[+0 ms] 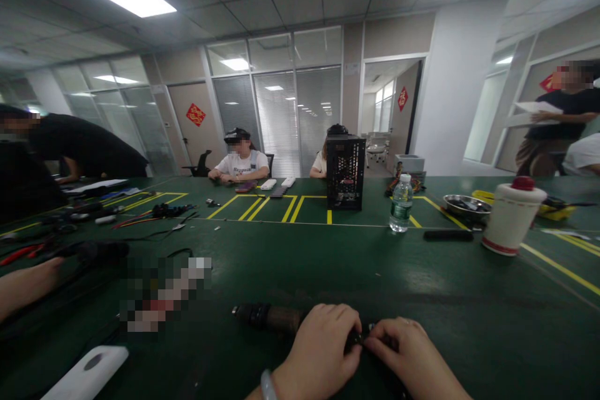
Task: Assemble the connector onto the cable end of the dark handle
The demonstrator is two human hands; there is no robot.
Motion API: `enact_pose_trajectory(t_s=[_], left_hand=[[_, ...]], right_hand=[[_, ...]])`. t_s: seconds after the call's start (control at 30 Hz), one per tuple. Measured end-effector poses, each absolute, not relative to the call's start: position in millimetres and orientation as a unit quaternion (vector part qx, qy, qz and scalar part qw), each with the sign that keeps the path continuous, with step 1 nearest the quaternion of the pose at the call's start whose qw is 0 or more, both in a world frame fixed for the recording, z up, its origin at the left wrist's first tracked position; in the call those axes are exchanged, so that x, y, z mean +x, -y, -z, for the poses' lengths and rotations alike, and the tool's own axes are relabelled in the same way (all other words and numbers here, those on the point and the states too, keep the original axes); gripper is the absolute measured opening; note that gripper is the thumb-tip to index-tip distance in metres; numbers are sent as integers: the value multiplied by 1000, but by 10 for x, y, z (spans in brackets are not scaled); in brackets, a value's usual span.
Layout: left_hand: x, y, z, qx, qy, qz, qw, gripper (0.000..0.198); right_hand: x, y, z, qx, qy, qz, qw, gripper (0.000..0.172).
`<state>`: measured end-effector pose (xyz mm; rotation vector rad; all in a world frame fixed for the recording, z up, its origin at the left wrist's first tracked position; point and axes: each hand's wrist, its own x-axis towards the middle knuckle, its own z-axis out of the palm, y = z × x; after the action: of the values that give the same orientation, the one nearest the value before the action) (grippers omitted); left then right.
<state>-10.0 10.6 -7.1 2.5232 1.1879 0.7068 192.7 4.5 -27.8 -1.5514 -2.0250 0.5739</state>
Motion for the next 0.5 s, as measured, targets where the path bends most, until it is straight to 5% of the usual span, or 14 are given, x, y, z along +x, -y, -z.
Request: enact_pose_trajectory(t_s=[0.5], left_hand=[[-104, -112, 51, 868, -415, -237, 134, 20]], right_hand=[[1916, -31, 247, -578, 744, -213, 260, 18]])
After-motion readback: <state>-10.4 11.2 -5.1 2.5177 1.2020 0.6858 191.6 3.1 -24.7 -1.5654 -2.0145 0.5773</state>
